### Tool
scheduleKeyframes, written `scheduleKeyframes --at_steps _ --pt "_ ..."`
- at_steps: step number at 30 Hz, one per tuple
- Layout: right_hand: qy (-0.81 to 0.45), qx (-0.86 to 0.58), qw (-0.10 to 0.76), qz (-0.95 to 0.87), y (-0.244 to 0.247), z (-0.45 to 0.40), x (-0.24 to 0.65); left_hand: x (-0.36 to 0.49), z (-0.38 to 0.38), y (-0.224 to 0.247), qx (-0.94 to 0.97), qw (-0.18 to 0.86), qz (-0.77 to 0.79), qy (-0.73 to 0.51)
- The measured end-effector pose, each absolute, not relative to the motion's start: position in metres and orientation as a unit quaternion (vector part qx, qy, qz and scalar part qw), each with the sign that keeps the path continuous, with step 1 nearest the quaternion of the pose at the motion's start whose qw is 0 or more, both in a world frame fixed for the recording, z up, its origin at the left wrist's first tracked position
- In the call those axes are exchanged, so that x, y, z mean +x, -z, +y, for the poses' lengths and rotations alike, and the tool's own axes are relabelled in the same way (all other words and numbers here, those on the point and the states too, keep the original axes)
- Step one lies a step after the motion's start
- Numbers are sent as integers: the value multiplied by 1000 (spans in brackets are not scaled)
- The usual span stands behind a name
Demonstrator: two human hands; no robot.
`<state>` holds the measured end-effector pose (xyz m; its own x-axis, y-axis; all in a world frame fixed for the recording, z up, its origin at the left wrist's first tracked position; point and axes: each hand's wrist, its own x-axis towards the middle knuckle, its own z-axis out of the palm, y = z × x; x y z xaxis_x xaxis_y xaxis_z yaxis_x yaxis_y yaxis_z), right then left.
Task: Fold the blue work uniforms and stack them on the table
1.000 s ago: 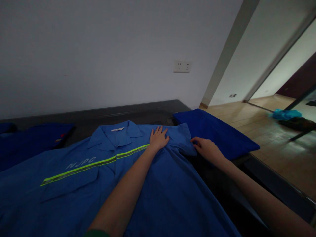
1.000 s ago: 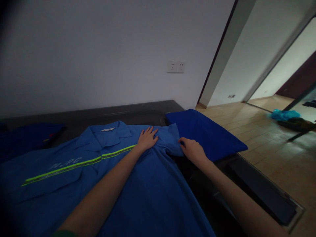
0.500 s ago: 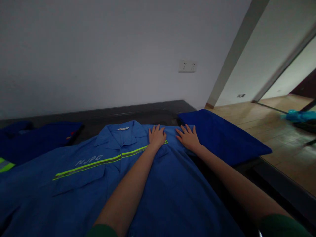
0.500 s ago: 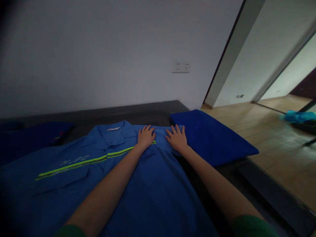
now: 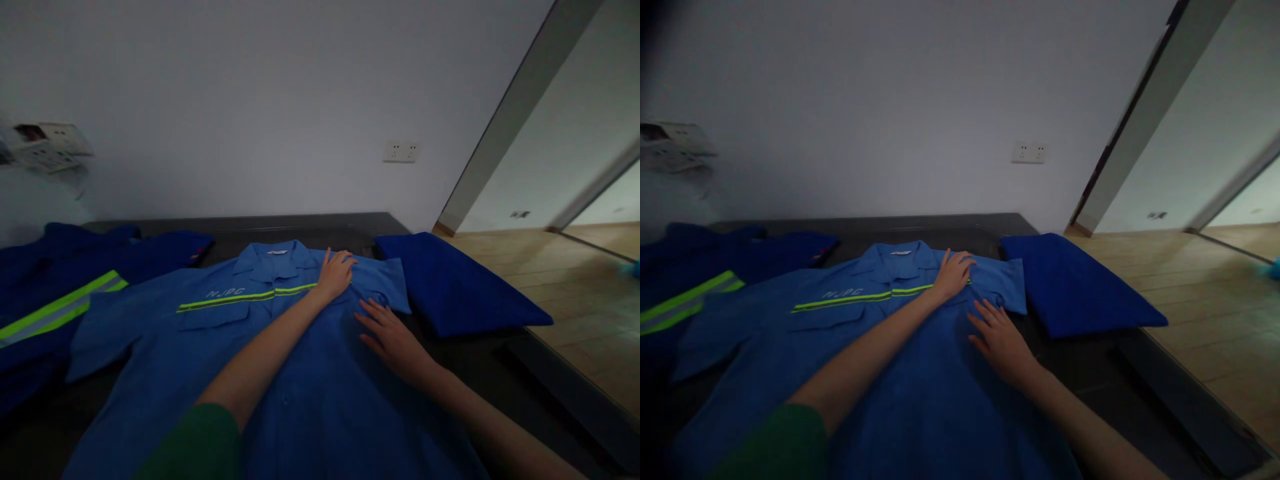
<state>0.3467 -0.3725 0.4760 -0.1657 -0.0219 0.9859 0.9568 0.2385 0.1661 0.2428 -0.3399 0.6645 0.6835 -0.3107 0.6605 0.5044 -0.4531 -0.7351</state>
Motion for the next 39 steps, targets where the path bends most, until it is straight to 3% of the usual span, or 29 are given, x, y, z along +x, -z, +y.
scheduleKeyframes --at_steps 6,9,12,17,22,31,39 --pt "416 -361 500 -668 -425 -385 318 117 -376 -638 -729 544 -139 392" --pt "396 -332 509 -688 -441 -395 305 54 -369 -638 -694 538 -255 405" --pt "388 -304 506 -707 -490 -402 279 25 -352 -637 -689 534 -306 383" --pt "401 -372 523 -654 -594 -384 221 30 -330 -636 -693 538 -301 373" --pt "417 -381 527 -635 -652 -352 189 33 -324 -638 -691 546 -296 369" --pt "412 -366 523 -650 -688 -332 208 33 -322 -637 -688 537 -296 388" --pt "429 -379 535 -622 -679 -332 185 33 -327 -636 -693 536 -297 381"
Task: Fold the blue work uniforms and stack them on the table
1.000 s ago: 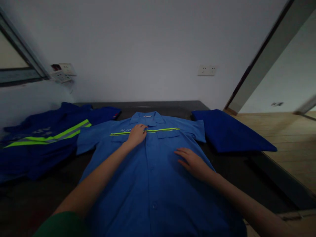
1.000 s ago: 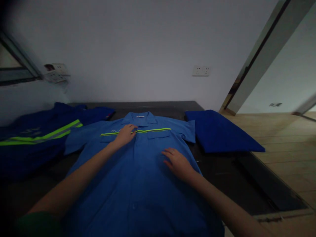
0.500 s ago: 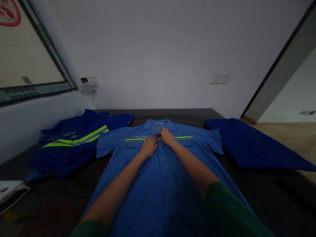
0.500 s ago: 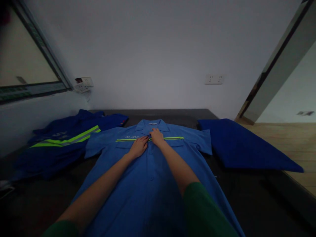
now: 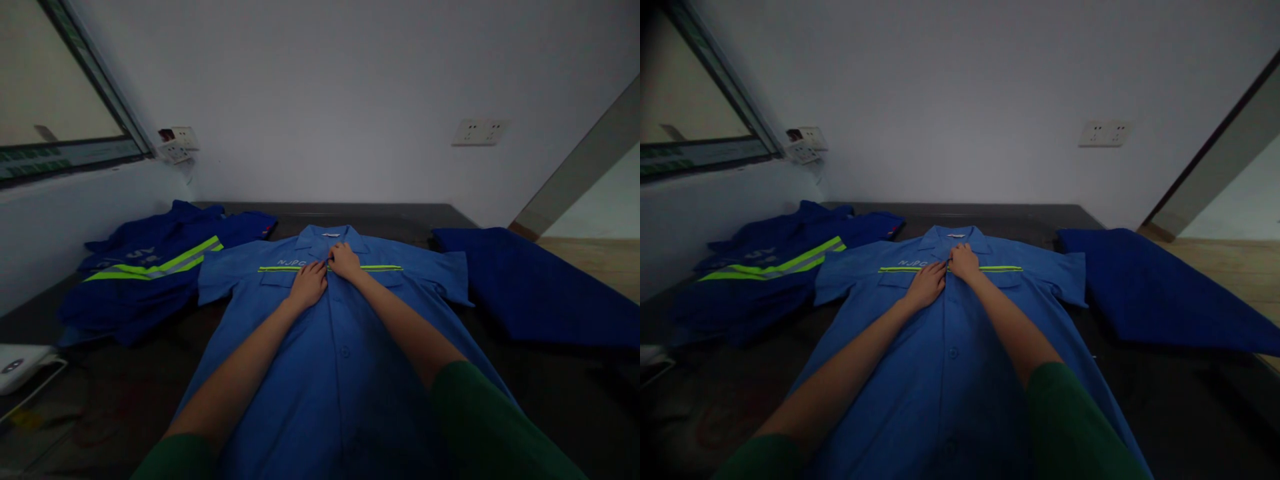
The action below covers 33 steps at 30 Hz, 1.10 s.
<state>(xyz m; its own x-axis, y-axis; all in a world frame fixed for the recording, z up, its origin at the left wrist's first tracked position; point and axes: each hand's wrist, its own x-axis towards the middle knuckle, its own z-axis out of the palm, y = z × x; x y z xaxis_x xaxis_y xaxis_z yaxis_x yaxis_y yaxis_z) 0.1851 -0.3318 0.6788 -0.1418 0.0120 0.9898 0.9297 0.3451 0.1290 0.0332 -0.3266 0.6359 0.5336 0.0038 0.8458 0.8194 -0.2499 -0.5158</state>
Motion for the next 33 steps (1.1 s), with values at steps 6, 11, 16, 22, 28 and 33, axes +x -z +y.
scheduleKeyframes --at_steps 6,11,16,22,28,33 --pt "436 -399 556 -585 -670 -330 178 32 -326 -638 -697 527 -283 395" --pt "446 -415 574 -547 -660 -328 170 33 -328 -638 -710 500 -250 429" --pt "466 -388 563 -562 -654 -329 169 33 -332 -633 -719 499 -238 422" --pt "397 -316 643 -574 -648 -336 191 33 -329 -632 -720 517 -244 394" --pt "407 -346 569 -625 -636 -341 194 31 -325 -638 -726 483 -212 441" --pt "407 -350 565 -627 -649 -333 193 33 -320 -660 -707 439 -261 489"
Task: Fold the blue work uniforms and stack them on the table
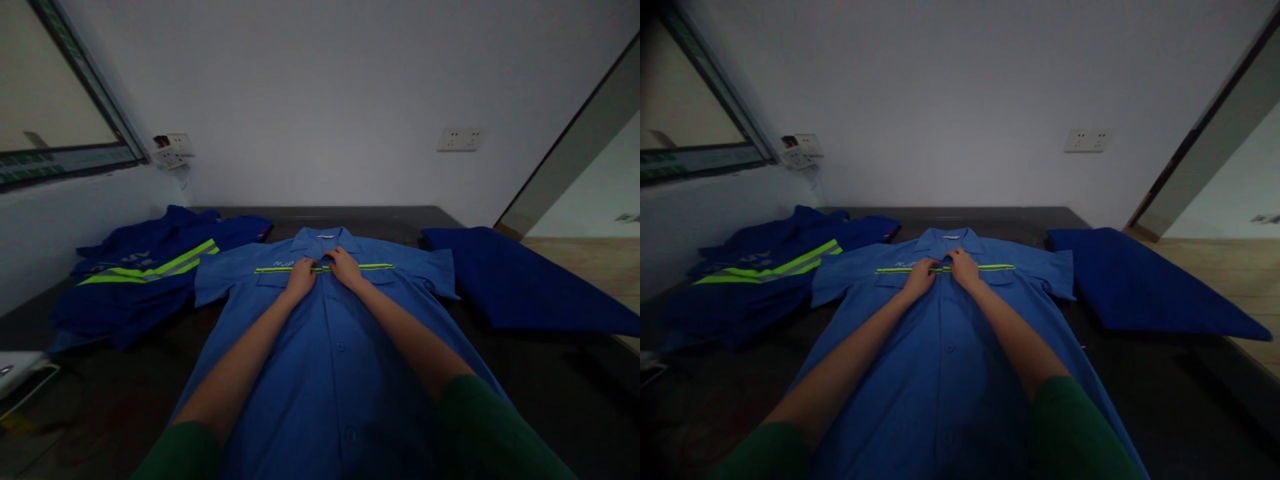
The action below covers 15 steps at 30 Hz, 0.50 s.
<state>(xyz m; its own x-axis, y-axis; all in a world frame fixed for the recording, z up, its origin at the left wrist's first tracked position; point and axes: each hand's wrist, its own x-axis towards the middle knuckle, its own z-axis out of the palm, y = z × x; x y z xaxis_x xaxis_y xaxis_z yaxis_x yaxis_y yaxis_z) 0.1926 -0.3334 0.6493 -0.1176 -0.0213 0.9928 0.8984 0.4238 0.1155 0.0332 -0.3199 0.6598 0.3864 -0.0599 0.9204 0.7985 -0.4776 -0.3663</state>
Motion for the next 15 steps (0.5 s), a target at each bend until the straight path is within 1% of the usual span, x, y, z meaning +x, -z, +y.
scheduleKeyframes --at_steps 3,7,11,15 --pt "413 -330 539 -656 -662 -328 198 40 -317 -677 -708 440 -273 480" --pt "412 -291 517 -691 -673 -323 208 41 -318 -693 -748 438 -247 434" --pt "423 -261 509 -703 -677 -318 217 32 -319 -697 -789 430 -188 397" --pt "418 -220 507 -721 -675 -314 222 30 -314 -697 -794 425 -167 401"
